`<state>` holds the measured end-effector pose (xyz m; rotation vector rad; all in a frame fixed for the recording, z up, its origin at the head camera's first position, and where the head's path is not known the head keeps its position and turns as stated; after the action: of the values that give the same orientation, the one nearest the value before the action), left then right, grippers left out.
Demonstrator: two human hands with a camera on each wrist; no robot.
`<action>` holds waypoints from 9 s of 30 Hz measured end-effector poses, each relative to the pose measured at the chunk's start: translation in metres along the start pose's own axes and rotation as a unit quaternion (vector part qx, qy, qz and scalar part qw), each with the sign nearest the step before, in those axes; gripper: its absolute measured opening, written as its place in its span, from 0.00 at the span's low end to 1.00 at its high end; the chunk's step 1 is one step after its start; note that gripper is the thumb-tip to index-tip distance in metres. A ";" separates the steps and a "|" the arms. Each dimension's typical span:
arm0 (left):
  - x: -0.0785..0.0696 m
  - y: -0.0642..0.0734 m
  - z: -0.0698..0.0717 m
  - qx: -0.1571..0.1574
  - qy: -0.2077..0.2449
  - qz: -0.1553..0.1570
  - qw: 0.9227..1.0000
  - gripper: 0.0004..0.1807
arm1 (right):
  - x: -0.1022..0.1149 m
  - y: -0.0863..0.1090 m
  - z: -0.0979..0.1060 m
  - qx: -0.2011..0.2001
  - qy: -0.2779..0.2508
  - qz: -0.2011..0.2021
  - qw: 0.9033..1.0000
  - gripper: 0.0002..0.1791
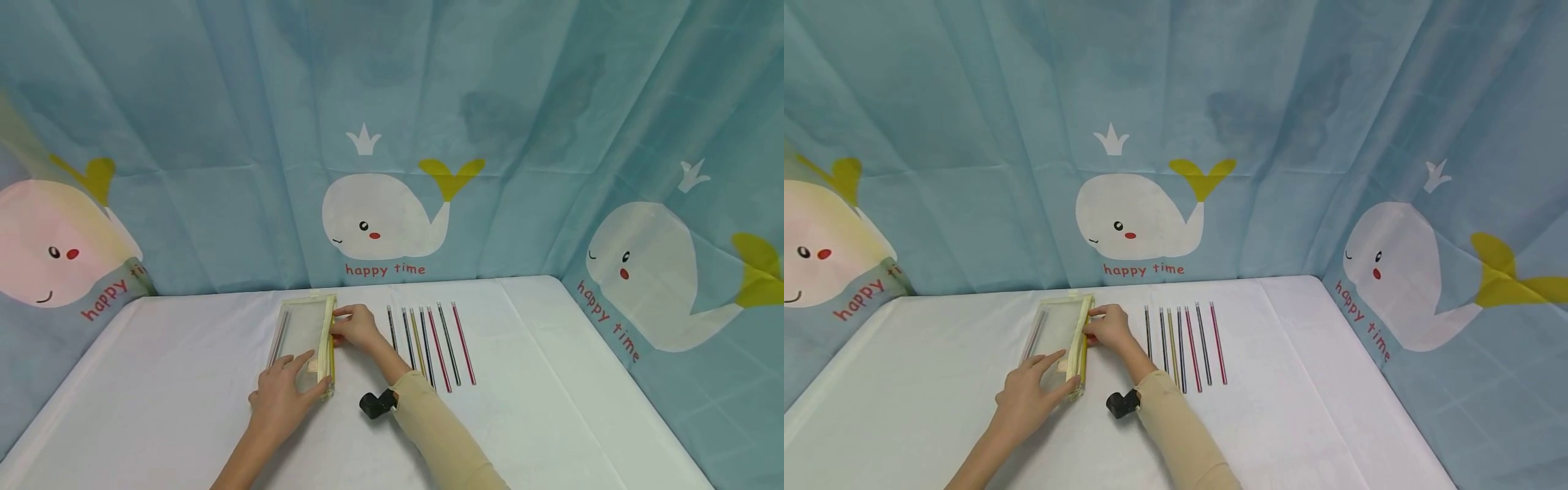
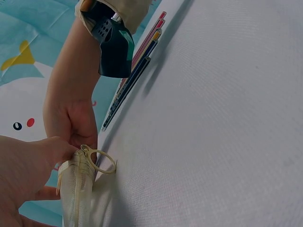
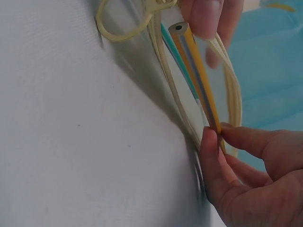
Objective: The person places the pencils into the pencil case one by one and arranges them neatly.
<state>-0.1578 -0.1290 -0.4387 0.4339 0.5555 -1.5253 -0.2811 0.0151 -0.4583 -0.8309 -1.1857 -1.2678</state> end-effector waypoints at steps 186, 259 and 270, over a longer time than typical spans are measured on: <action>-0.009 -0.002 -0.004 0.012 -0.014 -0.008 1.000 0.33 | -0.011 0.045 0.081 -0.028 0.071 0.000 0.997 0.23; -0.008 -0.002 -0.004 0.016 -0.004 0.002 1.000 0.34 | 0.000 0.013 0.021 0.039 0.042 0.014 0.998 0.20; -0.008 -0.003 -0.003 0.015 0.003 0.001 1.000 0.34 | 0.000 0.007 0.014 0.023 0.029 0.007 0.999 0.20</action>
<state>-0.1602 -0.1210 -0.4362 0.4623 0.5381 -1.5315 -0.2769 0.0291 -0.4536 -0.7627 -1.1565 -1.2411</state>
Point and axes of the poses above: each hand's wrist, its own y-axis away from the middle knuckle, its own z-axis out of the back of the hand, x = y × z, the point moved 5 cm from there along -y, towards the middle knuckle, and after that the axes turned 4 degrees about y, right-handed, at the moved point
